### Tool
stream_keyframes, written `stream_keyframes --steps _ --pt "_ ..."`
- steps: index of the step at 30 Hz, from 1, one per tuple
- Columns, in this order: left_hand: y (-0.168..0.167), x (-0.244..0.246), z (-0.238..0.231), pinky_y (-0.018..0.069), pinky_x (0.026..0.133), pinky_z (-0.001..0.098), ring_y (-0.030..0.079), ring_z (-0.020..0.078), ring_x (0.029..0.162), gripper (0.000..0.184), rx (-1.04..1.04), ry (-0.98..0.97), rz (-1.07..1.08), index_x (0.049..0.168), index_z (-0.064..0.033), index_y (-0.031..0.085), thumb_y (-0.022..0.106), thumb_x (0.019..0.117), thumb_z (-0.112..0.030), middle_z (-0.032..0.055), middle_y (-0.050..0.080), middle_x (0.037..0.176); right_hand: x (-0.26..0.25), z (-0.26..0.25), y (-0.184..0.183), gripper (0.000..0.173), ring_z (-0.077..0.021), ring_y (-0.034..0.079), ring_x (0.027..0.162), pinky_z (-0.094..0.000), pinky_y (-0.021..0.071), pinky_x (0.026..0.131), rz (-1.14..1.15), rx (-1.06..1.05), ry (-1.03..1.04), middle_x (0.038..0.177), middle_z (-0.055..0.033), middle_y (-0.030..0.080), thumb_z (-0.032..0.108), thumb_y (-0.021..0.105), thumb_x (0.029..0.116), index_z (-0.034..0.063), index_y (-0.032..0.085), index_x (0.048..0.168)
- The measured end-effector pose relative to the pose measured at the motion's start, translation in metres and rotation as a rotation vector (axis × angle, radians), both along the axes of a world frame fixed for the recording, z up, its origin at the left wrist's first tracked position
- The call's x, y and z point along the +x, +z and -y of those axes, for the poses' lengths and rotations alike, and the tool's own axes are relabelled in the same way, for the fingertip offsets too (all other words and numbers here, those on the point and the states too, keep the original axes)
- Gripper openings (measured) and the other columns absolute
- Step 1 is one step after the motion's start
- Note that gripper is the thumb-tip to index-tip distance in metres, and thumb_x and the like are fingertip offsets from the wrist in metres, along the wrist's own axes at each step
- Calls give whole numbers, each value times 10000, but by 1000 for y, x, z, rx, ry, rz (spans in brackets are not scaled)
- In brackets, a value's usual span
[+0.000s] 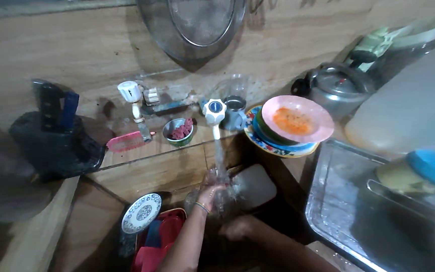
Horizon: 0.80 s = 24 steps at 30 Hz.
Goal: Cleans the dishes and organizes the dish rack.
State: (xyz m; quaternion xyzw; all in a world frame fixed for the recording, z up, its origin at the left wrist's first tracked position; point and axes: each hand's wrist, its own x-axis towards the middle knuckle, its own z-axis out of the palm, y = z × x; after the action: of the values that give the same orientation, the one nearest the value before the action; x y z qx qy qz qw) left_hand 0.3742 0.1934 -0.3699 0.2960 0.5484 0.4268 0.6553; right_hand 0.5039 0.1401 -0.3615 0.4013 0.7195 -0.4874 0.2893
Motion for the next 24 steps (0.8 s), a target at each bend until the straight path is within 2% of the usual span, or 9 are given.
stream_keyframes --steps 2,5,9,12,14,15,18,22,24 --pt "1 6 -2 536 965 419 589 257 1202 862 98 -4 -18 1496 -81 406 785 747 118 175 560 1379 -11 20 -9 467 -473 493 1366 -679 353 1122 143 49 -125 1423 -286 564 312 506 1073 -24 586 1387" --pt "3 12 -5 564 941 413 621 256 1163 917 165 -47 -38 1502 -83 385 801 712 125 181 573 1352 -19 11 -3 444 -463 432 1426 -668 315 1156 196 74 -24 1489 -279 510 242 432 1098 -42 545 1420" --pt "10 13 -9 575 937 421 642 258 1141 931 192 -59 -69 1499 -103 402 826 694 99 180 602 1322 9 -24 -29 300 -480 585 1234 -669 423 1052 -92 208 84 1267 -304 641 155 590 1032 -57 671 1228" --pt "19 9 -8 568 930 426 639 261 1130 909 205 -60 -108 1492 -95 408 828 706 87 183 606 1308 26 -44 -24 342 -422 608 1210 -597 430 1079 -229 283 -183 1238 -279 657 227 608 1030 -52 673 1217" --pt "30 3 -6 554 939 430 627 259 1137 864 231 -48 -113 1479 -89 422 831 731 52 174 606 1304 30 -49 -9 360 -364 636 1162 -541 470 1053 -307 380 -442 1207 -245 674 253 656 995 -39 682 1204" --pt "36 -1 -6 558 930 429 635 254 1122 827 250 -43 -99 1466 -95 440 829 746 23 165 617 1288 30 -52 -4 391 -349 633 1198 -522 470 1076 -326 445 -531 1255 -235 668 277 687 979 -31 686 1220" --pt "57 -15 -4 569 903 417 667 233 1054 665 240 -120 -109 1422 -55 500 787 824 -103 152 666 1208 23 -57 15 372 -364 582 1288 -518 452 1114 -375 586 -705 1404 -234 586 166 685 950 -34 670 1263" --pt "77 -25 1 518 981 430 613 240 1163 585 63 -311 -208 1469 -80 472 681 963 -284 153 617 1308 15 -61 25 301 -351 605 1253 -505 478 1084 -423 687 -830 1385 -226 598 119 667 949 -42 696 1202" --pt "77 -24 3 550 885 406 649 214 1032 419 -17 -286 -112 1370 -82 553 584 1023 -314 126 663 1171 13 -63 27 333 -341 580 1294 -501 456 1111 -426 684 -836 1441 -209 568 119 648 958 -28 676 1255"
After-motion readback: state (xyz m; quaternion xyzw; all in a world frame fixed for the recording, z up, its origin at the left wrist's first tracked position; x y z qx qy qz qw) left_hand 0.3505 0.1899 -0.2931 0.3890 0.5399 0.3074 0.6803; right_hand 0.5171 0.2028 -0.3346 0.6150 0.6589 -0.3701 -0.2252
